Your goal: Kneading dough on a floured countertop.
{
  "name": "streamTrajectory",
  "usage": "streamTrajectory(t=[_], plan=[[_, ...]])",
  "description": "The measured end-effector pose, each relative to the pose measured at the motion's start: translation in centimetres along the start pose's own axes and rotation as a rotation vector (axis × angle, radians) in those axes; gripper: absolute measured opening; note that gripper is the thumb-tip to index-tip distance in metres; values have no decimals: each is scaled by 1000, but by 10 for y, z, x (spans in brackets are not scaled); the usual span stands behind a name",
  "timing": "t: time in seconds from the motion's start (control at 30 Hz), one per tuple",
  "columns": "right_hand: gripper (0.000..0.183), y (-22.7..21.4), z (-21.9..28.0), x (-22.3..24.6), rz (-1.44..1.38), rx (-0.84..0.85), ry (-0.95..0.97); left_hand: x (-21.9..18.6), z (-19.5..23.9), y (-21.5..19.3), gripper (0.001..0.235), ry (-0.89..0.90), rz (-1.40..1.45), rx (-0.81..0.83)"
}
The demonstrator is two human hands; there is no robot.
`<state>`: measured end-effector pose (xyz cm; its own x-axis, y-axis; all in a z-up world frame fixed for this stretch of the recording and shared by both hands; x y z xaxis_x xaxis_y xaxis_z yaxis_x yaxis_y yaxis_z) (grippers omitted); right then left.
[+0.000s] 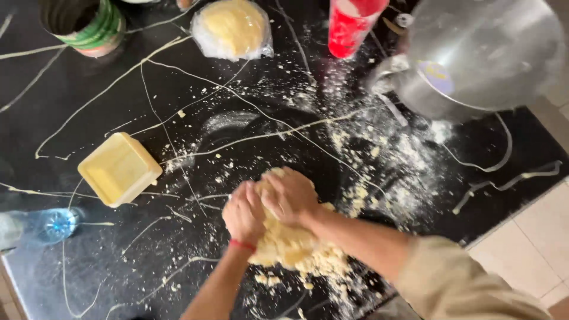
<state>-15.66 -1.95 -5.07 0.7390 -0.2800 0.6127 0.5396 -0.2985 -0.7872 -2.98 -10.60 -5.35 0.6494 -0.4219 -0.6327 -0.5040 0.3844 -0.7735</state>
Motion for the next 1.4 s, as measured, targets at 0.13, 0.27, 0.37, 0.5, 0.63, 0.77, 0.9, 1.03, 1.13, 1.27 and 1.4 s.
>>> streamTrajectory(t=[0.13,0.27,0.37,0.5,0.63,0.77,0.9,1.03,1.13,1.27,1.4], plan=[[36,-16,9,7,20,55,-25,-15,16,-16,43,13,-137,30],[29,-51,80,22,-142,-272,-517,-6,104,-10,36,531,-134,-334],[36,-44,133,3,-141,-371,-651,-18,154,-2,37,742,-189,-414],[43,-64,168,13,2,-278,-629,-4,201,22,42,511,-334,-214],[32,-90,141,36,-49,-194,-630,-66,182,-48,49,523,-249,-206],[18,-60,88,37,-93,-196,-253,-85,138,-84,52,268,-153,-202],[34,-50,104,57,98,-86,-270,-51,140,-37,53,240,-161,-150],[44,-66,87,65,35,-139,-398,-39,148,-28,58,190,-46,-213],[48,-43,62,54,-71,-98,-325,-22,106,-19,53,156,44,-220],[43,-4,5,16,-52,-27,-133,21,42,-4,47,118,116,-256],[46,23,-28,-13,-45,151,68,11,11,-19,50,101,79,-243]])
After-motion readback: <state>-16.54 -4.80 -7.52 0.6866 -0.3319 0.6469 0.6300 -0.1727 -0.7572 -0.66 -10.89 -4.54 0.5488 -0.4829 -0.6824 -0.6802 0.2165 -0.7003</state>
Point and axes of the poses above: each hand's wrist, its own z-axis away from the middle knuckle, its own y-axis out of the palm, x = y × z, the point moved 3 cm from there along -z, towards the middle knuckle, and after that the axes turned 2 degrees about y, right-handed, at the moved point
